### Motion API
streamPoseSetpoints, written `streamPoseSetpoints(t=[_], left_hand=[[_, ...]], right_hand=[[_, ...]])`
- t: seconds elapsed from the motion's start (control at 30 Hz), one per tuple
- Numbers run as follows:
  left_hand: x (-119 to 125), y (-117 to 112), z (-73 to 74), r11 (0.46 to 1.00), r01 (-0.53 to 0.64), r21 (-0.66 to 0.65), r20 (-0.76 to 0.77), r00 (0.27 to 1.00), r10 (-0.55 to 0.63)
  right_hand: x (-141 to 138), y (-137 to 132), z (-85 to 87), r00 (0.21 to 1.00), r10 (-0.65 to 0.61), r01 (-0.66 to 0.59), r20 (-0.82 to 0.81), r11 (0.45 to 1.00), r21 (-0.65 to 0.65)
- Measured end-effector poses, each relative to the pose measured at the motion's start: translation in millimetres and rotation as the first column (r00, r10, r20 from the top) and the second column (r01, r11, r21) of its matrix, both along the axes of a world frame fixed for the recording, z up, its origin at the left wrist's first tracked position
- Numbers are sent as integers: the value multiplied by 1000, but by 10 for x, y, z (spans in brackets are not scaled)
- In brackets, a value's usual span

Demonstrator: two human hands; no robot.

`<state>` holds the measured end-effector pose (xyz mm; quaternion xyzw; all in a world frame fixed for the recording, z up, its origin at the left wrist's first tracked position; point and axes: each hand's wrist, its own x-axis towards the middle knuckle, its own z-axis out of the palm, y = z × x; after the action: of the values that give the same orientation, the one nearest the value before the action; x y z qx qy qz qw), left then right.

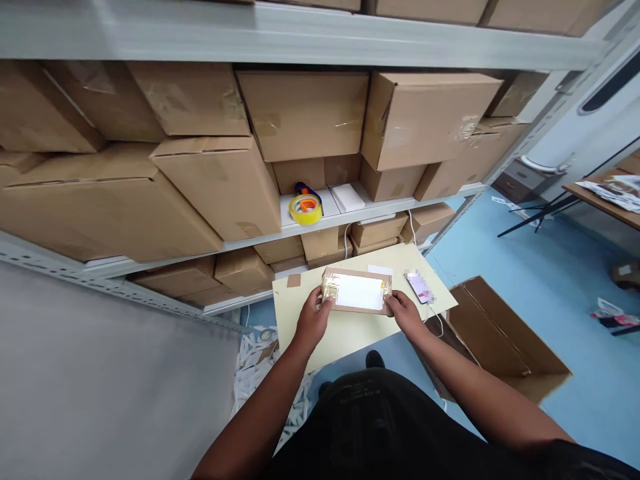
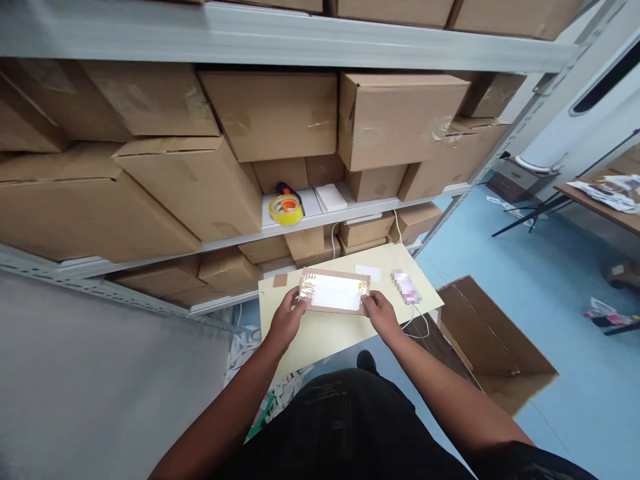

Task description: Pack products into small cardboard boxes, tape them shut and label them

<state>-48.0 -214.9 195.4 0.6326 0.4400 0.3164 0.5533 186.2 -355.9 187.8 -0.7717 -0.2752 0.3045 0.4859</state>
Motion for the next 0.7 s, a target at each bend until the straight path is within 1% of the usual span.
streamPoseSetpoints(t=[0.07, 0.17, 0.27, 0.37, 0.5, 0.6, 0.7], left_hand=[[177, -34, 78, 1000, 30, 7, 0, 1000, -30], [473, -155, 180, 998, 70, -3, -11, 997, -70], [811, -315, 270, 993, 117, -2, -20, 993, -117], [1214, -489, 344, 988, 153, 32, -52, 987, -152], [1881, -750, 377, 978, 200, 65, -75, 978, -195], [2455, -964, 360, 955, 289, 61, -64, 956, -285], [3032, -1180, 353, 919, 394, 34, -81, 917, -390]], right_hand=[[99, -111, 51, 999, -43, 43, -6, 999, 32], [324, -296, 86, 994, -111, 111, -12, 991, 74], [633, -485, 97, 986, -168, 169, -16, 982, 90], [1018, -693, 96, 980, -200, 200, -15, 974, 107], [1623, -1065, 93, 963, -268, 264, 12, 955, 135], [2087, -1436, 119, 939, -340, 332, 43, 934, 130], [2493, -1840, 152, 910, -410, 404, 69, 911, 88]])
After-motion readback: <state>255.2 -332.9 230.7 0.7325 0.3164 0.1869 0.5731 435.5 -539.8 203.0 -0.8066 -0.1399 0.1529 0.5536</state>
